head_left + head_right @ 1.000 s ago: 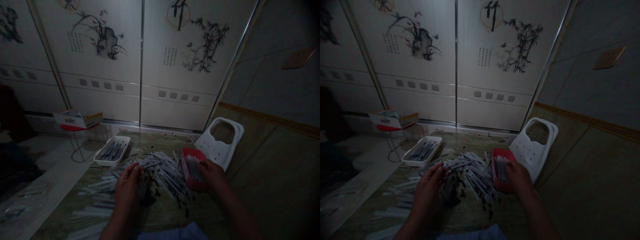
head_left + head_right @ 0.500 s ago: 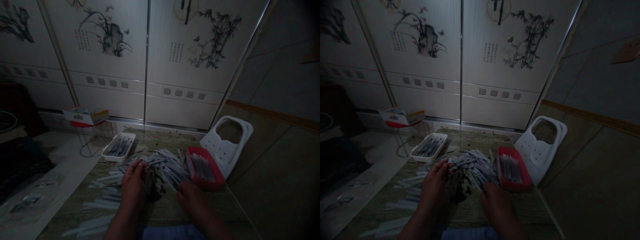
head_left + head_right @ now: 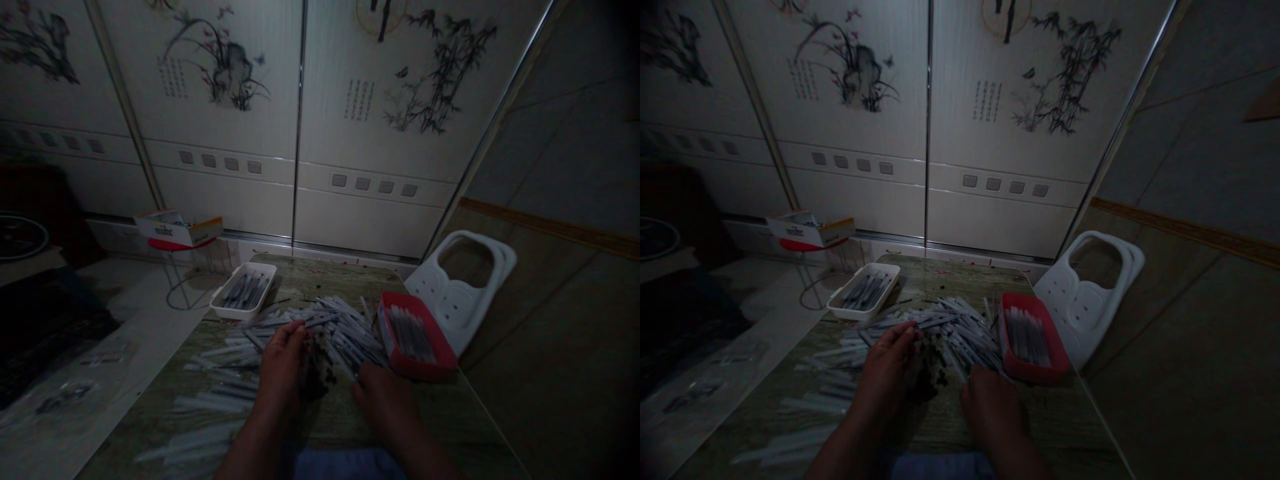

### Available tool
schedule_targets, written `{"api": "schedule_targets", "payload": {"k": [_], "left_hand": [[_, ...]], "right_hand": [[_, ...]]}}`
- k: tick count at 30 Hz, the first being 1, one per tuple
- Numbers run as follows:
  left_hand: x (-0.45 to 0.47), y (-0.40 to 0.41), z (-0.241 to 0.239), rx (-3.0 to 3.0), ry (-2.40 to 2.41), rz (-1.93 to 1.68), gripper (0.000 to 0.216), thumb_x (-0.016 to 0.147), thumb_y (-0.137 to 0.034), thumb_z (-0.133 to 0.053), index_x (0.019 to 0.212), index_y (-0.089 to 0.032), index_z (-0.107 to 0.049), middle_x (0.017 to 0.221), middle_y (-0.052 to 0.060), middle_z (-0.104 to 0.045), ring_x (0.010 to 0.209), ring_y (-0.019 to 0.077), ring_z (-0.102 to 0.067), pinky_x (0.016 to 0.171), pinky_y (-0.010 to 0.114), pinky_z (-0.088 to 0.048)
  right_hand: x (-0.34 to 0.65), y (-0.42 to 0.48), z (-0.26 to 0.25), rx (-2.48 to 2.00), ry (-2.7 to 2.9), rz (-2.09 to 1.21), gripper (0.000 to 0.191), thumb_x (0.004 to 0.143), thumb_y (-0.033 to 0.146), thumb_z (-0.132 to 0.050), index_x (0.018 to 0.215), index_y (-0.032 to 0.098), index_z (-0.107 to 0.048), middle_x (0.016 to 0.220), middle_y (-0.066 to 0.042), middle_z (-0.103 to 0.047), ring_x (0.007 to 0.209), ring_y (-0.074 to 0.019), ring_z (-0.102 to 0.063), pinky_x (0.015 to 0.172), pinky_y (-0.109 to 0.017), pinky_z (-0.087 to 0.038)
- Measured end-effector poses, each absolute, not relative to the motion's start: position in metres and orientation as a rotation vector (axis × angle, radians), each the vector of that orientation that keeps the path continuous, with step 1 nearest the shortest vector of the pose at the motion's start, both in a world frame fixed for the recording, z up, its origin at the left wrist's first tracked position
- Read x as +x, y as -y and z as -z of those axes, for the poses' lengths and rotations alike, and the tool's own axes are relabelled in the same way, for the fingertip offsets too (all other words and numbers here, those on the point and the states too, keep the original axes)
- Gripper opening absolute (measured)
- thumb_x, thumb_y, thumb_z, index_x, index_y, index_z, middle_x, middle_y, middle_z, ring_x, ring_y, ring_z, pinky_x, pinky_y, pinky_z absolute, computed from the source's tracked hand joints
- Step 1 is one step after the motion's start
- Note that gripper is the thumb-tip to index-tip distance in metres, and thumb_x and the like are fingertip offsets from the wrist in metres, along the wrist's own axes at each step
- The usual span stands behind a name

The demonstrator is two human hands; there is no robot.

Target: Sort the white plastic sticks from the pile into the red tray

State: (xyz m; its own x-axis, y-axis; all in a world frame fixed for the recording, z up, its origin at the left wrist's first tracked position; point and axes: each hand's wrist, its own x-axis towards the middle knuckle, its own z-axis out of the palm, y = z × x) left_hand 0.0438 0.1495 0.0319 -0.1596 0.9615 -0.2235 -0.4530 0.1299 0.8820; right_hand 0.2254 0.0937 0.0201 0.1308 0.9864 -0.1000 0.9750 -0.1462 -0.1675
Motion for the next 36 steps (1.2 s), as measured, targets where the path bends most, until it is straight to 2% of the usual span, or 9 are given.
{"api": "schedule_targets", "payload": {"k": [7, 10, 14, 17, 24, 31, 36], "left_hand": [[0.048, -0.147, -0.029, 0.76, -1.111, -1.302, 0.043, 0.074, -0.048, -0.079, 0.102, -0.018, -0.07, 0.082, 0.002, -0.073, 0.06, 0.0113, -0.058, 0.055, 0.022, -0.042], [0.055, -0.142, -0.028, 0.874, -1.075, -1.125, 0.043, 0.075, -0.052, -0.078, 0.099, -0.018, -0.07, 0.069, -0.001, -0.066, 0.052, 0.0102, -0.052, 0.049, 0.021, -0.036], [0.059, -0.139, -0.023, 0.936, -0.964, -0.99, 0.037, 0.08, -0.053, -0.075, 0.083, -0.017, -0.066, 0.059, -0.003, -0.058, 0.047, 0.0082, -0.045, 0.046, 0.02, -0.032], [0.053, -0.144, -0.022, 0.837, -0.982, -1.126, 0.036, 0.081, -0.052, -0.074, 0.082, -0.018, -0.064, 0.061, -0.003, -0.059, 0.048, 0.0079, -0.046, 0.047, 0.02, -0.033], [0.033, -0.159, -0.032, 0.414, -0.975, -1.573, 0.029, 0.074, -0.036, -0.081, 0.083, -0.017, -0.063, 0.068, -0.003, -0.062, 0.053, 0.0071, -0.052, 0.049, 0.017, -0.039], [0.027, -0.16, -0.038, 0.227, -0.923, -1.617, 0.017, 0.078, -0.025, -0.076, 0.086, -0.015, -0.063, 0.068, -0.002, -0.061, 0.05, 0.0065, -0.051, 0.044, 0.016, -0.038], [0.027, -0.159, -0.039, 0.209, -0.921, -1.609, 0.013, 0.082, -0.023, -0.073, 0.086, -0.015, -0.064, 0.066, -0.003, -0.059, 0.05, 0.0062, -0.051, 0.045, 0.016, -0.038]], "right_hand": [[0.233, -0.088, -0.025, -2.123, 1.873, -0.358, 0.018, 0.091, 0.031, -0.055, 0.079, 0.023, -0.065, 0.077, -0.004, -0.073, 0.071, -0.0205, -0.068, 0.061, -0.029, -0.034], [0.227, -0.086, -0.033, -1.938, 1.834, -0.444, 0.017, 0.091, 0.034, -0.055, 0.083, 0.023, -0.065, 0.077, -0.002, -0.071, 0.071, -0.0193, -0.065, 0.062, -0.029, -0.036], [0.223, -0.088, -0.038, -1.77, 1.784, -0.596, 0.021, 0.091, 0.039, -0.056, 0.089, 0.022, -0.069, 0.078, -0.001, -0.071, 0.071, -0.0192, -0.064, 0.061, -0.028, -0.037], [0.233, -0.093, -0.036, -1.712, 1.705, -0.698, 0.027, 0.093, 0.04, -0.052, 0.091, 0.02, -0.069, 0.084, -0.003, -0.073, 0.077, -0.0201, -0.066, 0.063, -0.027, -0.04], [0.237, -0.111, -0.033, -1.959, 1.842, -0.574, 0.017, 0.088, 0.023, -0.05, 0.085, 0.019, -0.066, 0.082, -0.002, -0.071, 0.08, -0.0182, -0.065, 0.066, -0.025, -0.038], [0.18, -0.14, -0.043, -2.043, 1.974, -0.517, 0.018, 0.086, 0.024, -0.055, 0.089, 0.02, -0.072, 0.092, -0.006, -0.076, 0.081, -0.0182, -0.067, 0.064, -0.025, -0.036], [0.157, -0.159, -0.045, -2.131, 2.08, -0.452, 0.022, 0.085, 0.025, -0.058, 0.093, 0.019, -0.077, 0.098, -0.013, -0.079, 0.09, -0.0262, -0.073, 0.071, -0.03, -0.044]]}}
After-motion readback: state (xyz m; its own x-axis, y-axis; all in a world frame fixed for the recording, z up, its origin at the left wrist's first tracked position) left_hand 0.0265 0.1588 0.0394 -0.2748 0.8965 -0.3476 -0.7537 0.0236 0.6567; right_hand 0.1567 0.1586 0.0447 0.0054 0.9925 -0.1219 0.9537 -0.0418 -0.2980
